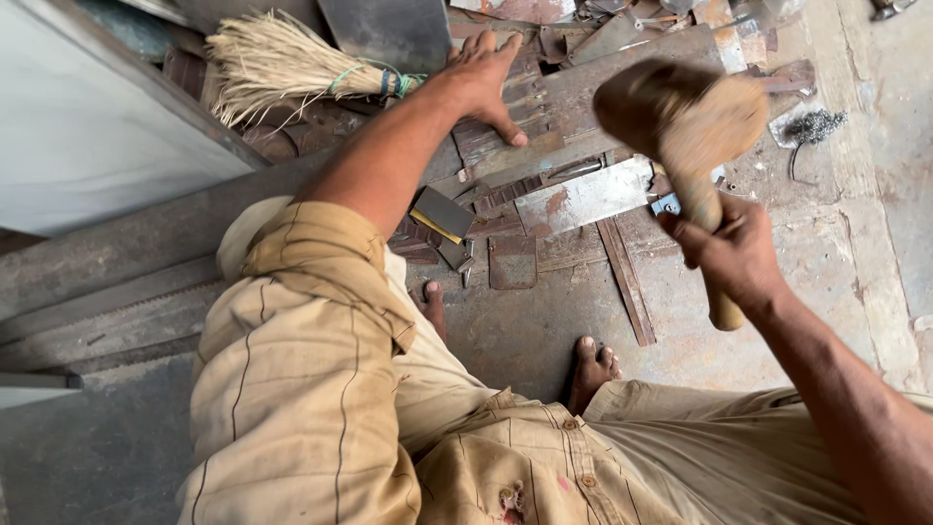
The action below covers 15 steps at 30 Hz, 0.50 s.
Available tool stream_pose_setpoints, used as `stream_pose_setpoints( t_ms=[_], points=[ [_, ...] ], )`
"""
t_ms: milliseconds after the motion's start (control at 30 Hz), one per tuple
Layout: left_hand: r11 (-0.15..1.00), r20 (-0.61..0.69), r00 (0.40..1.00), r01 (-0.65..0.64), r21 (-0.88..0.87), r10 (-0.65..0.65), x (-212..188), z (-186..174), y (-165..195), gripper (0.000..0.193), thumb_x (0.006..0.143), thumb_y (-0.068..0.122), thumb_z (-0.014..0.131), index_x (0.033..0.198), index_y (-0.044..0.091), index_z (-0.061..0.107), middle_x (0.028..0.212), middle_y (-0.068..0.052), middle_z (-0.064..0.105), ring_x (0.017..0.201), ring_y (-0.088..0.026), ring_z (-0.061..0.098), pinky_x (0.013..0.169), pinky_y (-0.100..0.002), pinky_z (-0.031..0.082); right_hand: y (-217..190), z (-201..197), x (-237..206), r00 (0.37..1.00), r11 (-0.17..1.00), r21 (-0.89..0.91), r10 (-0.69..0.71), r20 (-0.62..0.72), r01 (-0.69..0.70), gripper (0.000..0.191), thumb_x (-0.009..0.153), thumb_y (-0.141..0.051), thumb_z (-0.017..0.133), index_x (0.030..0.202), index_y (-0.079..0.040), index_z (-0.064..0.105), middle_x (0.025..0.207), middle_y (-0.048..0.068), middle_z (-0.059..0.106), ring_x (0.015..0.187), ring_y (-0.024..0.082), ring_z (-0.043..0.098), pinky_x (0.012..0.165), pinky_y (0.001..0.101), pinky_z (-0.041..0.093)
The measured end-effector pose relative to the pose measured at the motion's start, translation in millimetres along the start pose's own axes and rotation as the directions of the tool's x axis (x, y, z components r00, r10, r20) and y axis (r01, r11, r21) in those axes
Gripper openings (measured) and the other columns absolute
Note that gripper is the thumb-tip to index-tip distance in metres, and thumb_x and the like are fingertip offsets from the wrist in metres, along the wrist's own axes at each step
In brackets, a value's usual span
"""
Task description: The person sits on the floor and uses a wooden mallet to repeatedly strike a small metal plate resting on a larger metal beam. The person adjusts the plate's position and continues hammering to flatten or shape it.
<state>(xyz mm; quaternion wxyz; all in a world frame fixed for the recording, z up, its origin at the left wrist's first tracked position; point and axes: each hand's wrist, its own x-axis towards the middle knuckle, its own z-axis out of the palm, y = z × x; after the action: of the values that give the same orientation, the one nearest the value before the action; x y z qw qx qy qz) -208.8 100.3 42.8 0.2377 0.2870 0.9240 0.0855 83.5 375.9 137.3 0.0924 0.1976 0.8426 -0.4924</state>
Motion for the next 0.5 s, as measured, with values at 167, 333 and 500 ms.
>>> stream_pose_setpoints(
  t_ms=[167,333,500],
  points=[
    [1.0,0.008,1.0,0.0,-0.017,0.0,7,4,-1,0.165,0.041,0.063,0.101,0.164,0.012,0.004,0.16,-0.027,0.021,0.152,-0.042,0.015,0.123,-0.06,0.016,-4,-19,13,0.991,0.99,0.103,-0.081,-0.108,0.092,0.02,0.097,-0.018,0.076,0.099,0.0,0.067,0.072,0.008,0.066,0.055,0.013,0.061,0.05,0.0308,0.055],
    [1.0,0.002,1.0,0.009,-0.024,-0.009,10,6,-5,0.167,0.041,0.064,0.1,0.165,0.008,0.004,0.151,-0.021,0.033,0.146,-0.037,0.027,0.12,-0.058,0.023,-12,-30,14,0.982,0.966,0.22,-0.104,-0.158,0.138,0.023,0.101,-0.017,0.077,0.091,-0.002,0.063,0.072,0.004,0.062,0.058,0.01,0.059,0.051,0.0285,0.053],
    [0.999,-0.028,0.998,-0.048,0.008,0.048,15,12,-11,0.168,0.039,0.065,0.101,0.164,0.005,0.007,0.146,-0.019,0.037,0.142,-0.037,0.03,0.117,-0.056,0.026,-18,-30,10,0.984,0.966,0.23,-0.082,-0.16,0.118,0.024,0.101,-0.017,0.076,0.088,-0.003,0.062,0.07,0.003,0.061,0.057,0.01,0.06,0.05,0.0279,0.053]
  ],
)
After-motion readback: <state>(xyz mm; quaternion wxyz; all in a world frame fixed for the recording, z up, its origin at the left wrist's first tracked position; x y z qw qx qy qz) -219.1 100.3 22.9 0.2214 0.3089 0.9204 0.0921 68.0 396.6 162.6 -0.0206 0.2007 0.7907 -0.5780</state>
